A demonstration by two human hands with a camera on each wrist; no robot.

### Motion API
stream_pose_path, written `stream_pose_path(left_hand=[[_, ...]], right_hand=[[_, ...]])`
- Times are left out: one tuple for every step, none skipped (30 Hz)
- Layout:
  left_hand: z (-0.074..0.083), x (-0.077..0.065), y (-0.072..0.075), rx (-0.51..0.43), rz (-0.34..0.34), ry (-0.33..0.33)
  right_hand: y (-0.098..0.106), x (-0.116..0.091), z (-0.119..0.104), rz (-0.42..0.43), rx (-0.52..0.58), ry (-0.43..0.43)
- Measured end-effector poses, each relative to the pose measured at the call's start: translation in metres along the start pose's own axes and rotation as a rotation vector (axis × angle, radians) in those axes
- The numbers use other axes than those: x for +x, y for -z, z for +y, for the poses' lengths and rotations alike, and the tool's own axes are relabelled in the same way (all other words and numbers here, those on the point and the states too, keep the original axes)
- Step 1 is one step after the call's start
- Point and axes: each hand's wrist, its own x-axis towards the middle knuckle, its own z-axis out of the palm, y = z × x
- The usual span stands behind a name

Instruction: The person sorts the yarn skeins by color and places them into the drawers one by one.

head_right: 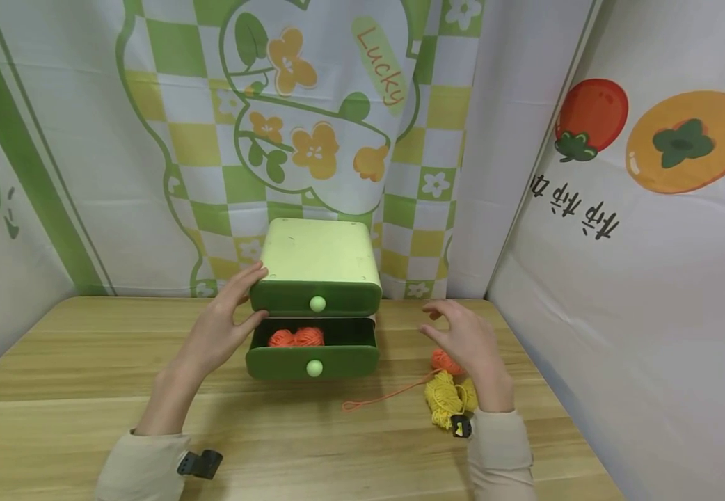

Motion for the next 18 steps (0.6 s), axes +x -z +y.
stream_pose_path(left_hand=[[0.000, 0.000, 0.000, 0.000, 0.001, 0.000], [0.000, 0.000, 0.000, -0.001, 0.001, -0.001], [0.000, 0.000, 0.000, -0.001, 0.002, -0.001], [0.000, 0.000, 0.000, 0.000, 0.002, -0.002], [0.000, 0.000, 0.000, 0.000, 0.002, -0.002], [0.000, 0.001, 0.000, 0.001, 0.002, -0.002], [0.000, 0.001, 0.001, 0.002, 0.000, -0.002], [0.000, 0.001, 0.000, 0.002, -0.002, -0.001], [0.000, 0.000, 0.000, 0.005, -0.003, -0.001], [-0.001, 0.000, 0.000, 0.006, -0.005, -0.002], [-0.001, 0.000, 0.000, 0.007, -0.005, -0.003], [-0.001, 0.000, 0.000, 0.010, -0.004, -0.004], [-0.001, -0.001, 0.000, 0.011, -0.003, -0.004], [-0.002, -0.001, -0.001, 0.013, -0.001, -0.006], [-0.002, -0.001, -0.001, 0.013, 0.001, -0.008], [-0.002, -0.001, -0.001, 0.012, 0.002, -0.008], [-0.001, -0.001, -0.001, 0.012, 0.003, -0.010], [-0.001, 0.000, -0.001, 0.012, 0.005, -0.012]], right_hand=[[0.000, 0.000, 0.002, -0.006, -0.002, -0.005], [-0.001, 0.000, 0.003, -0.012, -0.005, -0.006], [-0.001, -0.001, 0.004, -0.014, -0.009, -0.003], [-0.001, 0.000, 0.006, -0.015, -0.014, 0.004], [-0.001, 0.000, 0.007, -0.015, -0.021, 0.016], [-0.002, 0.000, 0.008, -0.022, -0.022, 0.020], [-0.002, 0.000, 0.009, -0.030, -0.021, 0.020], [-0.003, -0.001, 0.009, -0.038, -0.021, 0.021], [-0.003, -0.001, 0.010, -0.052, -0.024, 0.006], [-0.004, -0.001, 0.012, -0.066, -0.024, -0.014], [-0.005, -0.002, 0.012, -0.082, -0.022, -0.042], [-0.005, -0.002, 0.013, -0.097, -0.020, -0.073], [-0.006, -0.002, 0.015, -0.112, -0.021, -0.100], [-0.007, -0.003, 0.016, -0.127, -0.027, -0.128], [-0.008, -0.003, 0.018, -0.143, -0.030, -0.158], [-0.009, -0.004, 0.020, -0.152, -0.030, -0.175], [-0.010, -0.004, 0.022, -0.166, -0.033, -0.190], [-0.011, -0.005, 0.024, -0.178, -0.033, -0.200]])
